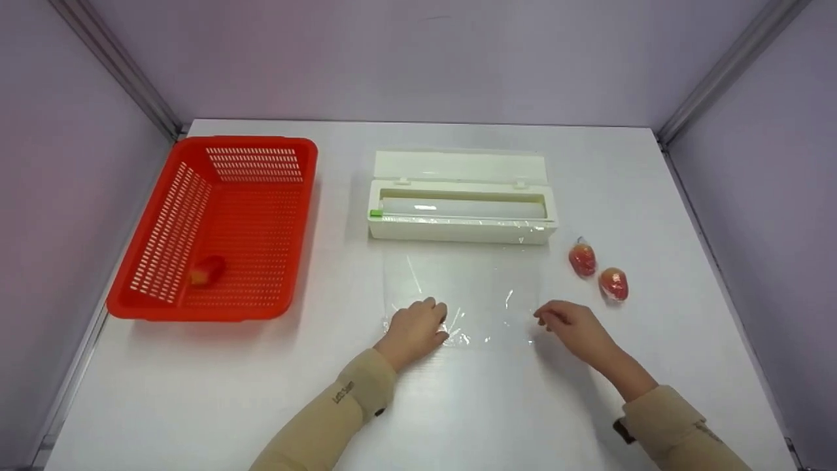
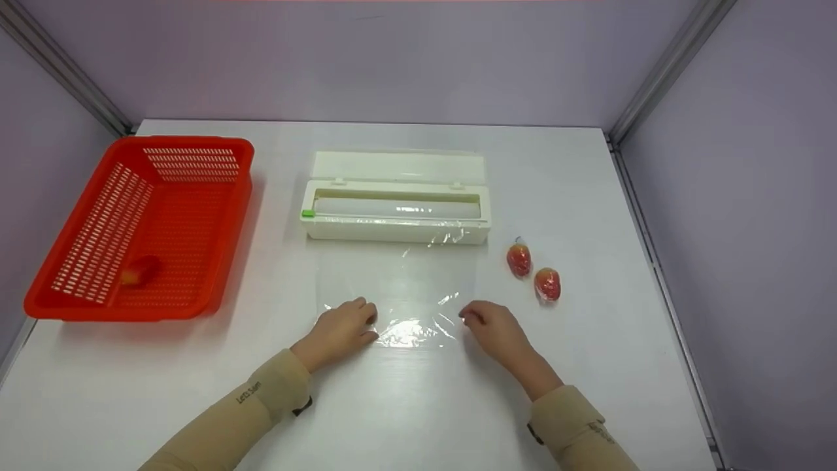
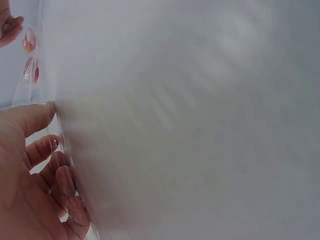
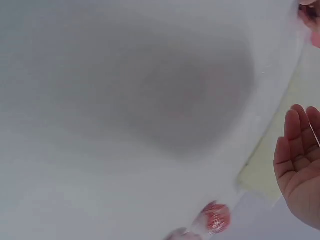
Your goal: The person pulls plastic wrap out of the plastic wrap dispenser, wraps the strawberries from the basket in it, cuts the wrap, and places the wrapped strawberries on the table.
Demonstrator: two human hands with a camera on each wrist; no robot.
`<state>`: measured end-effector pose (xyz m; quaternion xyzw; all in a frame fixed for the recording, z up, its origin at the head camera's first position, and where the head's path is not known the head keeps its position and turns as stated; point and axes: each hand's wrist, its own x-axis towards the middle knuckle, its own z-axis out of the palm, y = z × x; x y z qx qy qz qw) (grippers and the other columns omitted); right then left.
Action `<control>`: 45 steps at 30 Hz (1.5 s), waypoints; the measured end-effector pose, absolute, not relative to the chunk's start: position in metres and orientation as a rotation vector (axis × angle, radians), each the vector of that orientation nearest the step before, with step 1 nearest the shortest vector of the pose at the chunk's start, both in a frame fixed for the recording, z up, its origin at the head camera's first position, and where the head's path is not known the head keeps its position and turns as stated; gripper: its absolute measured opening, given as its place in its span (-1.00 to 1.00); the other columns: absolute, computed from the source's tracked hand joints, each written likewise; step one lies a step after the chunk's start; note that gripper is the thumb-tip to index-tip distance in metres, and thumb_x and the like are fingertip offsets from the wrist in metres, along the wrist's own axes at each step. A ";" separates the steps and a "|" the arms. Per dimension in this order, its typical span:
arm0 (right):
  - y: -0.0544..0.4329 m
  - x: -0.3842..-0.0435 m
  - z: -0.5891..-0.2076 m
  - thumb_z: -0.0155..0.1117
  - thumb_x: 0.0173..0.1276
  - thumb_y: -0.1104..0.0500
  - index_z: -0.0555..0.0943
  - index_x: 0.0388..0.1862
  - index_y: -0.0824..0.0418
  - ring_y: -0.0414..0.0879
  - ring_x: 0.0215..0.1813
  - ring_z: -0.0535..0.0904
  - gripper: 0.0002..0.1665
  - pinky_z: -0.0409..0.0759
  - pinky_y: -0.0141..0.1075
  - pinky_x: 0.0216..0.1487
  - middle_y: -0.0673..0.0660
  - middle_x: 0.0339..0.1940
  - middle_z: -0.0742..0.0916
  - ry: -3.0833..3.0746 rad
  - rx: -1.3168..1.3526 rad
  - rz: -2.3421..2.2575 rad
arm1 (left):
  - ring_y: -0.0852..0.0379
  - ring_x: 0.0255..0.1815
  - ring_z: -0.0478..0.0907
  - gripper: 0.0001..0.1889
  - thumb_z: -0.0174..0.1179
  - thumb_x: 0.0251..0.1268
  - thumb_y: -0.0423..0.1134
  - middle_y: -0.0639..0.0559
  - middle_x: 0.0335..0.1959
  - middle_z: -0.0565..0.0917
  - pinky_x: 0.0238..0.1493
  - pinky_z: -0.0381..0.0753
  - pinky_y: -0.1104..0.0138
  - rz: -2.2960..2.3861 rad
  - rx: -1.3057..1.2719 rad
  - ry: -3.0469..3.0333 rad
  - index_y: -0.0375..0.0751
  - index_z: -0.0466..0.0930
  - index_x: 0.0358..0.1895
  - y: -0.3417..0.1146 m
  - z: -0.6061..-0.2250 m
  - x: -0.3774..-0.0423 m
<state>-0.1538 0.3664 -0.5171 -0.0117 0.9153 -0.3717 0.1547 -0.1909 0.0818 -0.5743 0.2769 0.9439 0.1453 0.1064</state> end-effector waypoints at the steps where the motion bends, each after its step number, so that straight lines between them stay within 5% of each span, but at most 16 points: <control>1: 0.358 -0.159 -0.515 -0.01 0.40 0.25 0.59 -0.12 0.28 -0.05 -0.18 0.58 -0.76 0.57 -0.17 -0.09 0.17 -0.24 0.69 2.596 -0.042 -1.138 | 0.14 -0.43 0.39 -0.76 0.21 0.16 -0.02 0.10 -0.41 0.43 -0.57 0.30 0.34 0.431 0.815 2.777 -0.06 0.43 -0.29 0.082 -0.574 -0.191; 6: 0.303 -0.179 -0.519 -0.01 0.38 0.27 0.56 -0.18 0.43 -0.10 -0.31 0.60 -0.75 0.58 -0.23 -0.22 0.24 -0.34 0.68 2.381 -0.140 -1.433 | 0.14 -0.44 0.38 -0.77 0.21 0.14 -0.04 0.09 -0.41 0.43 -0.57 0.31 0.33 0.459 0.801 2.764 -0.06 0.42 -0.30 0.084 -0.574 -0.193; 13: 0.261 -0.189 -0.551 0.01 0.30 0.32 0.53 -0.28 0.52 -0.21 -0.52 0.46 -0.76 0.43 -0.40 -0.49 0.02 -0.58 0.60 2.238 0.024 -1.509 | 0.14 -0.40 0.42 -0.76 0.23 0.12 -0.03 0.10 -0.39 0.44 -0.56 0.34 0.32 0.450 0.806 2.743 -0.06 0.42 -0.30 0.091 -0.575 -0.194; 21: 0.250 -0.186 -0.541 -0.02 0.31 0.36 0.51 -0.28 0.56 -0.16 -0.53 0.51 -0.77 0.50 -0.37 -0.42 0.06 -0.58 0.59 2.194 0.189 -1.553 | 0.12 -0.31 0.46 -0.78 0.24 0.16 -0.15 0.05 -0.29 0.48 -0.41 0.49 0.32 0.505 0.819 2.702 -0.10 0.48 -0.18 0.073 -0.569 -0.191; 34: 0.261 -0.190 -0.558 -0.02 0.33 0.36 0.50 -0.29 0.55 -0.14 -0.49 0.50 -0.78 0.52 -0.36 -0.39 0.09 -0.53 0.59 2.208 0.152 -1.590 | 0.19 -0.32 0.42 -0.94 0.16 0.23 -0.31 0.11 -0.34 0.51 -0.24 0.53 0.34 1.039 0.320 2.741 -0.08 0.56 -0.26 -0.041 -0.543 -0.175; 39: 0.262 -0.192 -0.572 -0.02 0.35 0.35 0.52 -0.31 0.46 -0.17 -0.47 0.49 -0.81 0.53 -0.40 -0.39 0.06 -0.51 0.58 2.208 0.176 -1.605 | 0.07 -0.37 0.44 -0.96 0.18 0.16 -0.42 -0.07 -0.42 0.56 -0.31 0.52 0.26 1.242 0.466 3.298 -0.28 0.59 -0.33 -0.101 -0.502 -0.189; 45: 0.258 -0.189 -0.573 -0.02 0.35 0.35 0.51 -0.32 0.43 -0.16 -0.44 0.49 -0.83 0.52 -0.39 -0.38 0.07 -0.49 0.57 2.223 0.165 -1.604 | -0.17 0.01 0.40 -0.80 0.08 0.28 -0.32 -0.25 -0.08 0.52 0.05 0.43 0.02 1.143 -0.014 3.501 -0.38 0.54 -0.14 -0.161 -0.462 -0.211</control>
